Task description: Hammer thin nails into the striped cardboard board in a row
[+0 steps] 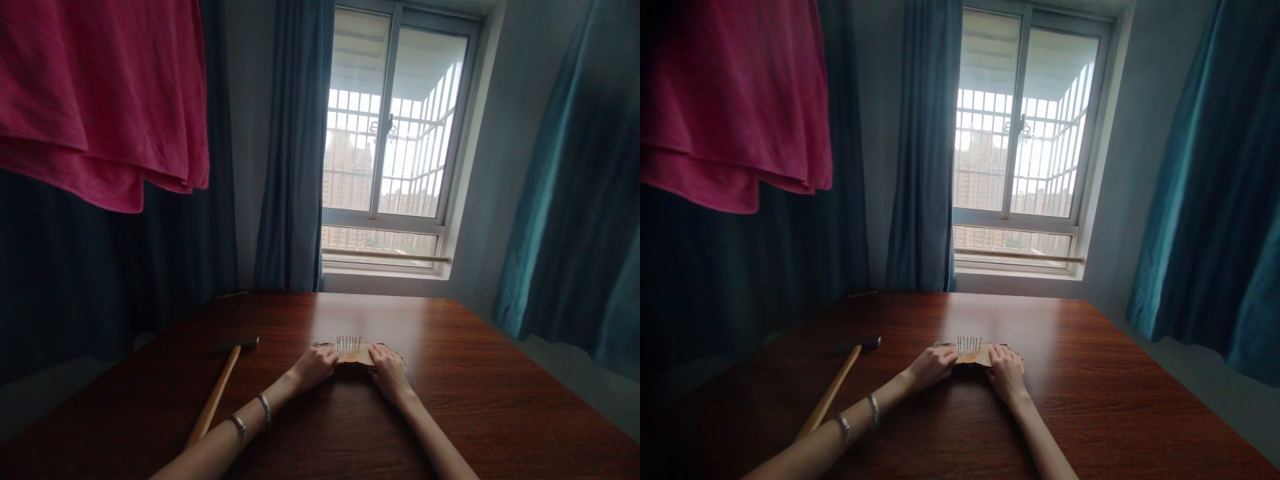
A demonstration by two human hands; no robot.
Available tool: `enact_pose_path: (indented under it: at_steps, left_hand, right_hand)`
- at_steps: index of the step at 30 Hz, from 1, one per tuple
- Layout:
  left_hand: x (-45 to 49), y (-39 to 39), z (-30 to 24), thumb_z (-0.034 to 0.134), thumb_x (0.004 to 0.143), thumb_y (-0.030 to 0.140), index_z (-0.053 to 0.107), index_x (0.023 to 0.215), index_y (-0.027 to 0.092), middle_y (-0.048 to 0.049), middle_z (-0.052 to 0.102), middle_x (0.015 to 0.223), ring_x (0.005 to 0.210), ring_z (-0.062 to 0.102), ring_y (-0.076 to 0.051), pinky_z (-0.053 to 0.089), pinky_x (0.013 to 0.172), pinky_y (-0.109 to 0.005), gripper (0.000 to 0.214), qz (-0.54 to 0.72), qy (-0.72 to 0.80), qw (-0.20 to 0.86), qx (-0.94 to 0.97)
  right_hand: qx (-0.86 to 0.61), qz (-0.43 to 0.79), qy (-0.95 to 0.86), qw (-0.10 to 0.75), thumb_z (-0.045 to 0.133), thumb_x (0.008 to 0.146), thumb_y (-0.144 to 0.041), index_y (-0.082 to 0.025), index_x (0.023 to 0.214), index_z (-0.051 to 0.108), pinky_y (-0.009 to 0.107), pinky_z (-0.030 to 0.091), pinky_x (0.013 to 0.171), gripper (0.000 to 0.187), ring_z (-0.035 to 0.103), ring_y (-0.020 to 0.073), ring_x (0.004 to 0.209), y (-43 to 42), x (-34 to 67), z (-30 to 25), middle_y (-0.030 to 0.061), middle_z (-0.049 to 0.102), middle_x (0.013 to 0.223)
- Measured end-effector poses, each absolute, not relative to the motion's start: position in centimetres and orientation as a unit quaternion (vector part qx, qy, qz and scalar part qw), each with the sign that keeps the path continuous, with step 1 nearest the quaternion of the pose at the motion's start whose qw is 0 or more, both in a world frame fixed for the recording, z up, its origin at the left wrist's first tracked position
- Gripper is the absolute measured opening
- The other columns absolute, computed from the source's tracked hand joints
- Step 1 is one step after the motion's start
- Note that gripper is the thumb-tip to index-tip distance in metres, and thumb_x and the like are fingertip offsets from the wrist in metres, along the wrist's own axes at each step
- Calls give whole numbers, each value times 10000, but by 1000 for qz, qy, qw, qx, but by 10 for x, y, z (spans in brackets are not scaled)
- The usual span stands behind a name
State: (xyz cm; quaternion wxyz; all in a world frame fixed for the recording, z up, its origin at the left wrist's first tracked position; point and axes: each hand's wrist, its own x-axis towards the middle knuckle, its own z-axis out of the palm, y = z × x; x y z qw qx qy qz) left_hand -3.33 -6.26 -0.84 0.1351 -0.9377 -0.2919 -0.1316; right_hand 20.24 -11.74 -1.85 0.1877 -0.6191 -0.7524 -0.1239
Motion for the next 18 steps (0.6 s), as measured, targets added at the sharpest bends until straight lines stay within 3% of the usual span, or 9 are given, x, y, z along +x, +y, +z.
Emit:
enact_pose_path:
  at_steps: [6, 18]
  left_hand:
    - [-33, -69, -11, 457, 792, 150, 540, 846, 156, -58, 578, 852, 792, 565, -170, 434, 694, -254, 100, -180, -308, 137, -924]
    - [-24, -66, -16, 438, 831, 94, 519, 854, 140, -73, 562, 864, 840, 534, -198, 426, 696, -294, 96, -154, -309, 224, -912]
  right_hand:
    - [-594, -163, -766, 180, 499, 806, -269, -315, 1135, 536, 360, 374, 879, 334, 495, 232, 1098, -118, 204, -17, 81, 560, 1216]
    - [-533, -240, -787, 199, 524, 808, -174, -242, 1018, 595, 301, 417, 856, 233, 547, 191, 1027, -113, 199, -22, 58, 647, 1046]
